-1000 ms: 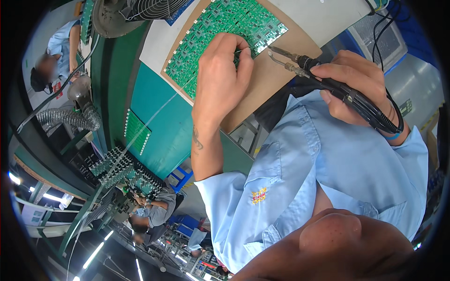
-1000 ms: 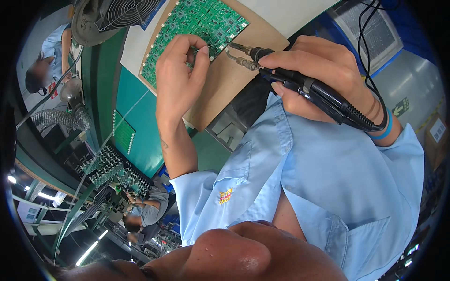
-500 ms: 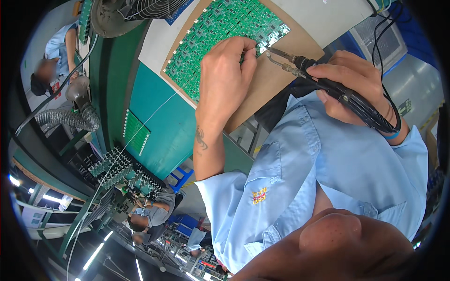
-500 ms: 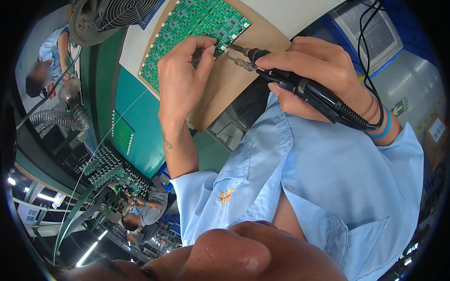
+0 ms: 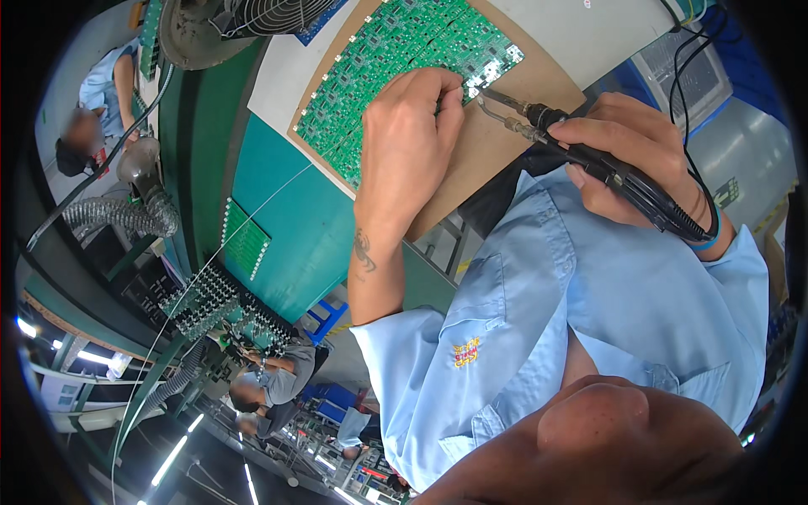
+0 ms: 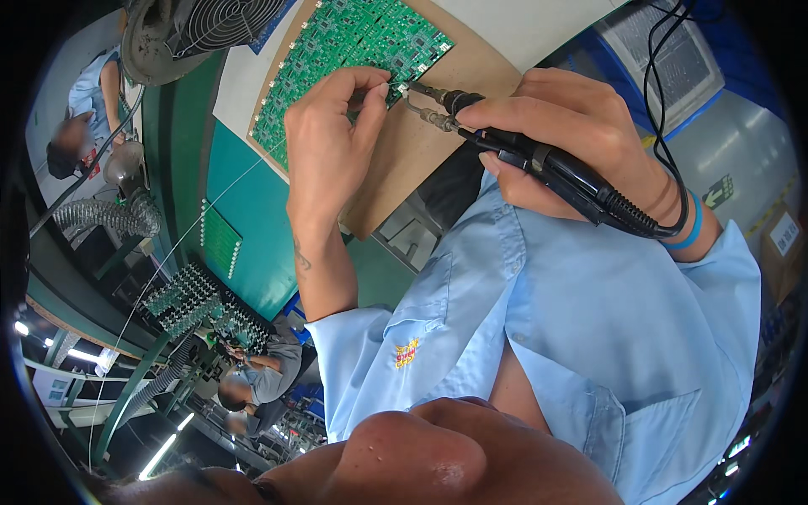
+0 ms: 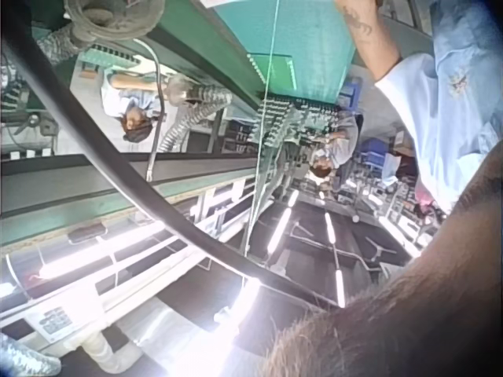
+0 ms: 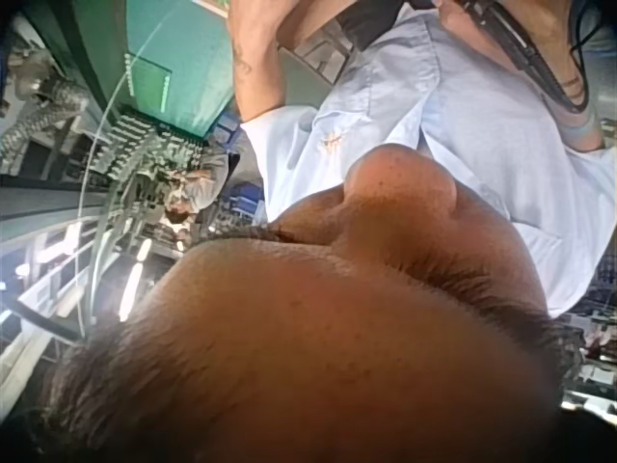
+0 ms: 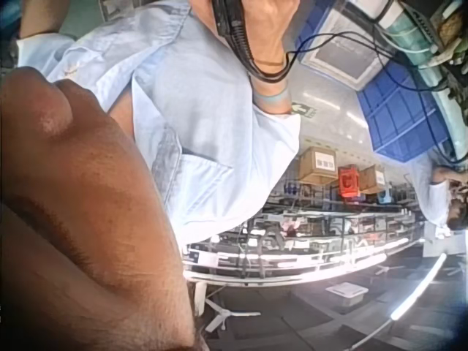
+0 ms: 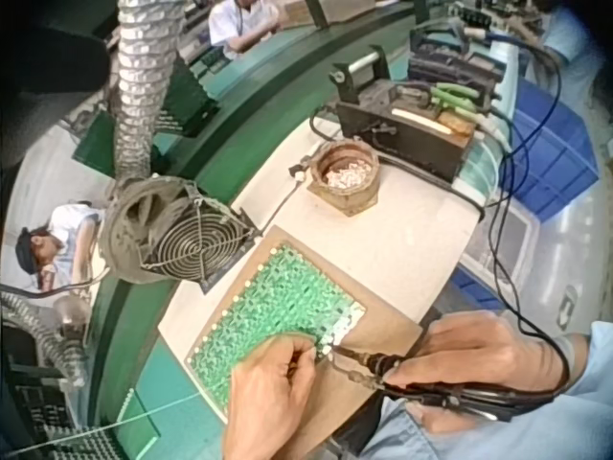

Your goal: Soldering components on a panel of printed circuit boards at a manual assembly station.

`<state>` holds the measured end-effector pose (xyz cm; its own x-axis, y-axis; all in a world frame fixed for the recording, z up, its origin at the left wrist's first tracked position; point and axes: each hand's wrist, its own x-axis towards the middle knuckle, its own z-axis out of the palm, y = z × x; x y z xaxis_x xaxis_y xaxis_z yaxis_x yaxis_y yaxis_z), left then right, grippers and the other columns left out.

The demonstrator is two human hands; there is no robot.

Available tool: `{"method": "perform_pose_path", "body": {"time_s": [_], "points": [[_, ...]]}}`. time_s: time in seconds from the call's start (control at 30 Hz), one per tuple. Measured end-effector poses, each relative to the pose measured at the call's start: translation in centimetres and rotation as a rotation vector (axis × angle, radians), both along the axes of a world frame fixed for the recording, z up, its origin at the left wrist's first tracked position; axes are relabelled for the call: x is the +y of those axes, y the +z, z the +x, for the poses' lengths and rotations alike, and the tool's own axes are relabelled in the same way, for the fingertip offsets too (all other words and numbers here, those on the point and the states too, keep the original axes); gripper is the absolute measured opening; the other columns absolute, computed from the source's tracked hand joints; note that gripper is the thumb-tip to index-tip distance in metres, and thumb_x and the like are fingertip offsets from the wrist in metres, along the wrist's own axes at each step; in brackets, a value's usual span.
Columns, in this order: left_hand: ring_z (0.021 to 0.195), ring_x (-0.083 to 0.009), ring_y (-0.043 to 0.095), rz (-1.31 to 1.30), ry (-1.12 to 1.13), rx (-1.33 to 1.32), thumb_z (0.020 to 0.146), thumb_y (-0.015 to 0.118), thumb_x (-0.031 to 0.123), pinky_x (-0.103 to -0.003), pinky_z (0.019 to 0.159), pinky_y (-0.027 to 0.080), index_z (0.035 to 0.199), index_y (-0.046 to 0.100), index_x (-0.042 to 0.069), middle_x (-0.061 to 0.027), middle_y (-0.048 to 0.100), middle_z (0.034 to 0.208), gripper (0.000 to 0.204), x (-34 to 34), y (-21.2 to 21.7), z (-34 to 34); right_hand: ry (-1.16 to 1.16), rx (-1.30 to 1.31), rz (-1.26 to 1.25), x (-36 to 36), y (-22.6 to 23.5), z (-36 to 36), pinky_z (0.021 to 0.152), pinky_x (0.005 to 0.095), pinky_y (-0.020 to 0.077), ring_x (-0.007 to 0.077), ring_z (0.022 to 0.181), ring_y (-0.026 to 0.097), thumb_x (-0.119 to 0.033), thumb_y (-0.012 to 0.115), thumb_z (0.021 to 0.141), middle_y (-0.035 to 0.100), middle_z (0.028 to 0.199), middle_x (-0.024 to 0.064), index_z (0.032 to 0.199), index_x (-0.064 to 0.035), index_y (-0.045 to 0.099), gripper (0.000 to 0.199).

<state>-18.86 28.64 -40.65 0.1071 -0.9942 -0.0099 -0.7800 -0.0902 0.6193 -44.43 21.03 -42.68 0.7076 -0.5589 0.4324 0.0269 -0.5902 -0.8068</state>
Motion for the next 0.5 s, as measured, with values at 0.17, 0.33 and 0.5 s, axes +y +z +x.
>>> {"method": "perform_pose_path", "body": {"time_s": [0.17,0.33,0.5], "points": [[0.080,-0.0301,0.067,-0.004,-0.028,-0.005,0.091,0.071,0.001,-0.039,0.078,0.056,0.094,0.072,-0.001,-0.0126,0.073,0.092,0.004,-0.15,-0.18,0.14,0.007,0.014,0.005,-0.12,0.17,0.03,0.060,0.0319,0.0484,0.0222,0.061,0.054,0.003,0.080,0.069,0.067,0.076,0.0078,0.114,0.0005,0.077,0.045],[0.083,-0.0296,0.067,-0.007,-0.058,-0.021,0.091,0.071,0.000,-0.039,0.079,0.056,0.094,0.072,-0.001,-0.0120,0.073,0.095,0.004,-0.29,-0.24,0.06,0.010,0.030,-0.001,-0.10,0.28,-0.07,0.060,0.0318,0.0486,0.0221,0.061,0.054,0.003,0.080,0.069,0.067,0.076,0.0078,0.114,0.0005,0.077,0.045],[0.084,-0.0293,0.067,-0.017,-0.067,-0.016,0.091,0.070,-0.001,-0.038,0.080,0.056,0.094,0.071,-0.001,-0.0116,0.073,0.096,0.003,-0.31,-0.60,0.07,0.014,0.038,-0.003,-0.08,0.43,0.01,0.061,0.0319,0.0486,0.0222,0.061,0.054,0.002,0.080,0.069,0.068,0.077,0.0080,0.114,0.0007,0.077,0.045]]}}
